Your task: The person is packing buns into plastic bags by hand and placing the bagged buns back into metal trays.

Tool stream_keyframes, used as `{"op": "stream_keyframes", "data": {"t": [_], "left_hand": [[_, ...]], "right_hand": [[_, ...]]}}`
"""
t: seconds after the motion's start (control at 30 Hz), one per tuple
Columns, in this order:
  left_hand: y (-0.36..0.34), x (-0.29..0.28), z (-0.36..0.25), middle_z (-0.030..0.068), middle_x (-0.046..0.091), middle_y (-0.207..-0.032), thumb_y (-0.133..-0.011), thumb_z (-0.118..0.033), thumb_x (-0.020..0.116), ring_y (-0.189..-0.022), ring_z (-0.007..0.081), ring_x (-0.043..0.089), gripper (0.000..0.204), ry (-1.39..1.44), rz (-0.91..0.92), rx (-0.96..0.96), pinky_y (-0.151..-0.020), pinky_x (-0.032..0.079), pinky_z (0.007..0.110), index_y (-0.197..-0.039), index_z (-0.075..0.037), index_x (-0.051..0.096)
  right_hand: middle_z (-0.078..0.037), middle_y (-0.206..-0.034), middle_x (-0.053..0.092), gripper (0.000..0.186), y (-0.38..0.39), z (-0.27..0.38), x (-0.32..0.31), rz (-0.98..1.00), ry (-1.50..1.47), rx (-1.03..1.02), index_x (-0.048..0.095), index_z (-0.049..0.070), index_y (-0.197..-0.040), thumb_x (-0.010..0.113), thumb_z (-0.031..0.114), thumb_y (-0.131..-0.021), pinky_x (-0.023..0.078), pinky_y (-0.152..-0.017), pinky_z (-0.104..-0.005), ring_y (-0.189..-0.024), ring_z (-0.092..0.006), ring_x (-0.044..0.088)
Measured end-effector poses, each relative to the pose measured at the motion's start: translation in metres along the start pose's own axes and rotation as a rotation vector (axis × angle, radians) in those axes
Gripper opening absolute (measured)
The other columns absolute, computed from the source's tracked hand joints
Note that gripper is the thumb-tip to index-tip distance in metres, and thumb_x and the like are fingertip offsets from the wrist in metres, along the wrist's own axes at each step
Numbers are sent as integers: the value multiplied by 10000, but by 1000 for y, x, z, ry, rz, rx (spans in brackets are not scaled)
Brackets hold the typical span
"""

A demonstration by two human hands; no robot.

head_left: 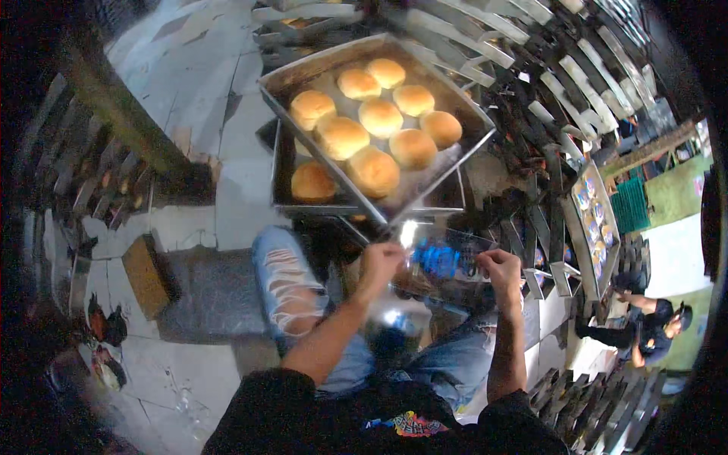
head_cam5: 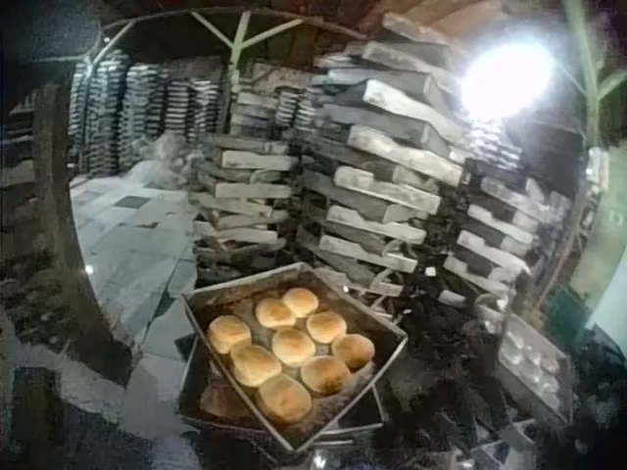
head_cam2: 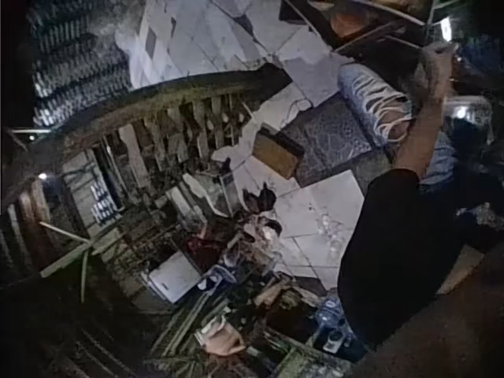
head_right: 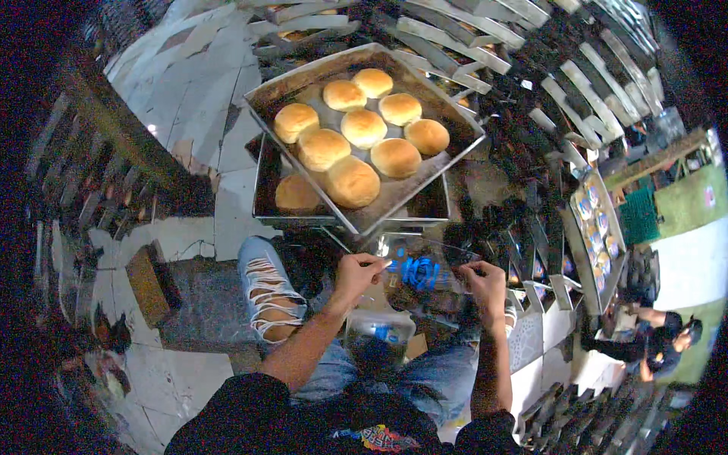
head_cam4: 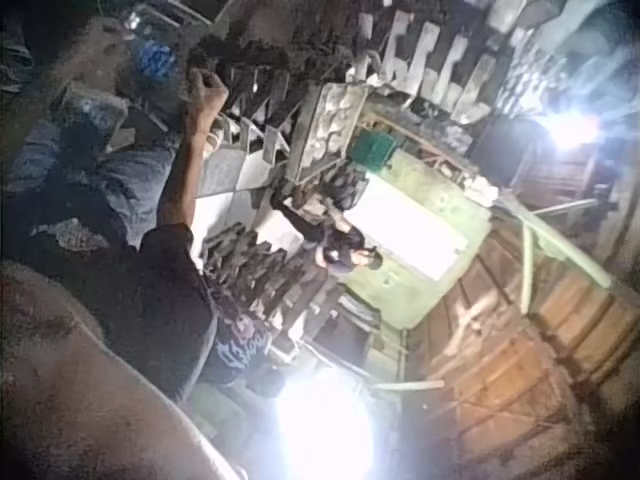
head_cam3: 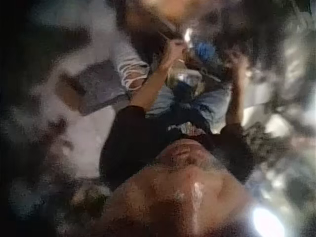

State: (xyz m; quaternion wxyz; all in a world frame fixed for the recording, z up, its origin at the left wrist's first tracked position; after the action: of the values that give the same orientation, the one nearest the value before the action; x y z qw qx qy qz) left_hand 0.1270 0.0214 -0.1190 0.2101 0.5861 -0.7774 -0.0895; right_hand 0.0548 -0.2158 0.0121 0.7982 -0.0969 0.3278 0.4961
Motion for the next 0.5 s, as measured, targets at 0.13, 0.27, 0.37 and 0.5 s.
{"op": "stream_keyframes", "data": {"t": [0.13, 0.27, 0.37, 0.5], "left_hand": [[1, -1, -3, 26, 602, -627, -713, -171, 718, -506, 73, 513, 201, 6, -31, -27, -462, 399, 217, -769, 11, 653], [2, -6, -9, 32, 640, -658, -712, -250, 707, -567, 98, 559, 207, -109, -56, -22, -552, 434, 251, -762, -52, 673], [0, -5, -7, 37, 641, -659, -703, -236, 714, -569, 103, 566, 202, -93, -25, -19, -560, 442, 252, -767, -48, 672], [9, 4, -9, 51, 624, -637, -706, -206, 710, -575, 114, 566, 201, -16, 27, -76, -561, 440, 240, -761, -18, 663]], "right_hand": [[-29, -604, 587, 142, -5, 19, 0, 22, 3, -44, 641, -38, -749, 608, 100, -759, 382, -464, -204, -520, -62, 495], [-23, -592, 559, 143, -7, 29, 1, 72, 22, -35, 630, -49, -749, 586, 86, -770, 370, -454, -210, -505, -66, 474], [-15, -597, 557, 139, -12, 32, -1, 55, 71, -68, 633, -47, -772, 586, 84, -775, 366, -455, -207, -511, -64, 471], [-13, -617, 577, 147, -6, 11, -10, 31, 17, -17, 638, -37, -785, 602, 105, -773, 368, -468, -202, -529, -58, 479]]}}
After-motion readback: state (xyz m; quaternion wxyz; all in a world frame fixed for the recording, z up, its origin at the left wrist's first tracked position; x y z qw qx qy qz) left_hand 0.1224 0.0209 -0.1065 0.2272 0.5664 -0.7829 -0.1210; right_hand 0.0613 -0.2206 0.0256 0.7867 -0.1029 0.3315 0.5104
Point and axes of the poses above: each hand's wrist, its own y-axis away from the middle knuckle, its own x-axis out of the palm, z = x × y, the point moved 8 cm from there along -y, towards the middle knuckle
